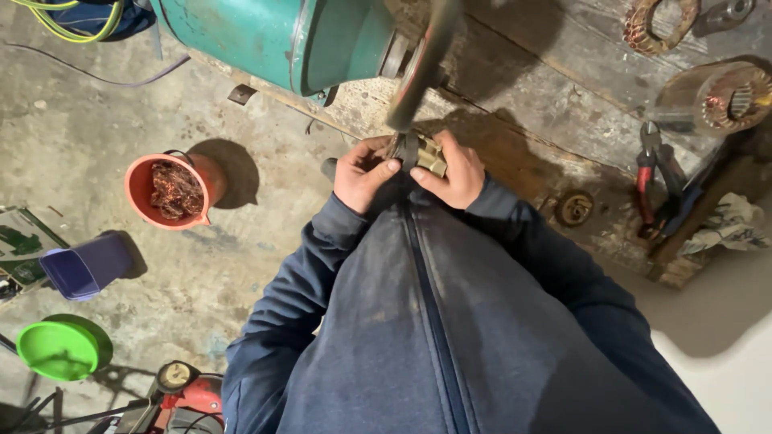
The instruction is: Polish metal parts using a bench grinder.
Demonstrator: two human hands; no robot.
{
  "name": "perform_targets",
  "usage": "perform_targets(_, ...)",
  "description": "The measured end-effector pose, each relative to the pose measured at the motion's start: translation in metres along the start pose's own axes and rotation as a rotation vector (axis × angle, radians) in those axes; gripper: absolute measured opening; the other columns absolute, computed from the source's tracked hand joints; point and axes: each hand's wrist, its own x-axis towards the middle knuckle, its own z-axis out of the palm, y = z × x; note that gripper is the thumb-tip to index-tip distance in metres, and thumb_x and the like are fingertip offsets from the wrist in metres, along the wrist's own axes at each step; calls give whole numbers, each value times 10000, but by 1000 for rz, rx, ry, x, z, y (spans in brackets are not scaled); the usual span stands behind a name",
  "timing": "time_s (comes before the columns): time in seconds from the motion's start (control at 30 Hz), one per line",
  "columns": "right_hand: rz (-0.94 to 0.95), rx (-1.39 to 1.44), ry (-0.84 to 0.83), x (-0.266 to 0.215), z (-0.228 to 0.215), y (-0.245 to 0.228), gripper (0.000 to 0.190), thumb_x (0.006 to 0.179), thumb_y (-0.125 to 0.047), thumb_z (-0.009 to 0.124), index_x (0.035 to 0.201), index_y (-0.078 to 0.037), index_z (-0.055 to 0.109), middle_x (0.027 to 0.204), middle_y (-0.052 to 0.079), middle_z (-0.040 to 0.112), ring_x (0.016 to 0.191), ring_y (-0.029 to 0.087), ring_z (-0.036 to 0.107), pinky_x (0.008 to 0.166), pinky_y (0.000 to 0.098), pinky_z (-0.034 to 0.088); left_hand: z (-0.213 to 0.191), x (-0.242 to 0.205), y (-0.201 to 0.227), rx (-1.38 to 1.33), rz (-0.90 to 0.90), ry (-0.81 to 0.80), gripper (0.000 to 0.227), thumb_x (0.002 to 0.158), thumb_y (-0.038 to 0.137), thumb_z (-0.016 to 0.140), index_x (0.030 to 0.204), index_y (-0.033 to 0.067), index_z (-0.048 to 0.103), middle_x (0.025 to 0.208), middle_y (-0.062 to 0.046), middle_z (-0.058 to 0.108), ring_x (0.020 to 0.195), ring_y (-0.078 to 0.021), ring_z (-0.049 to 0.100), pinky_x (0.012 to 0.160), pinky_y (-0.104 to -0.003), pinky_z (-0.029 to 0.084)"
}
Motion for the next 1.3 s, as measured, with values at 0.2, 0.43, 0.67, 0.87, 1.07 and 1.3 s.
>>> perform_targets(0.2,21,179,-27,9,-4,-5,455,975,-313,718,1241,5,531,985,177,680,902,335,715,789,417,538,1,1,7,293,37,100,297,938,106,785,1162,-70,698,1000,-72,760,896,-95,666,830,-267,569)
perform_targets(0.43,40,291,-36,12,1,4,409,996,-278,686,1235,21,541,937,126,671,821,221,664,756,360,528,-6,-1,-5,224,67,106,228,962,104,825,1047,-68,701,914,-55,709,826,-93,607,763,-267,530)
perform_targets(0.67,414,846,-80,14,10,0,272,1003,-242,622,1163,-26,580,774,4,585,597,52,473,520,228,378,20,-3,38,619,98,220,260,911,229,824,945,-17,747,739,-56,730,669,-71,618,627,-266,538)
perform_targets(0.87,474,923,-121,17,5,2,258,1027,-280,595,1102,-34,593,747,19,588,546,54,452,476,221,342,29,-2,51,779,142,229,314,912,315,801,916,3,763,709,-110,742,616,-144,701,605,-305,560)
perform_targets(1.07,705,1077,-31,21,8,-4,259,976,-270,598,1126,-59,586,857,20,610,639,77,590,438,215,334,35,-2,58,1191,349,254,308,925,351,797,837,62,736,661,-145,667,592,-312,677,551,-389,521)
perform_targets(1.3,723,1250,-122,26,6,-4,287,991,-279,545,1100,-28,631,889,59,678,602,92,542,400,223,306,36,-5,63,1403,603,186,300,950,274,772,778,104,595,678,-78,604,602,-299,624,523,-423,468)
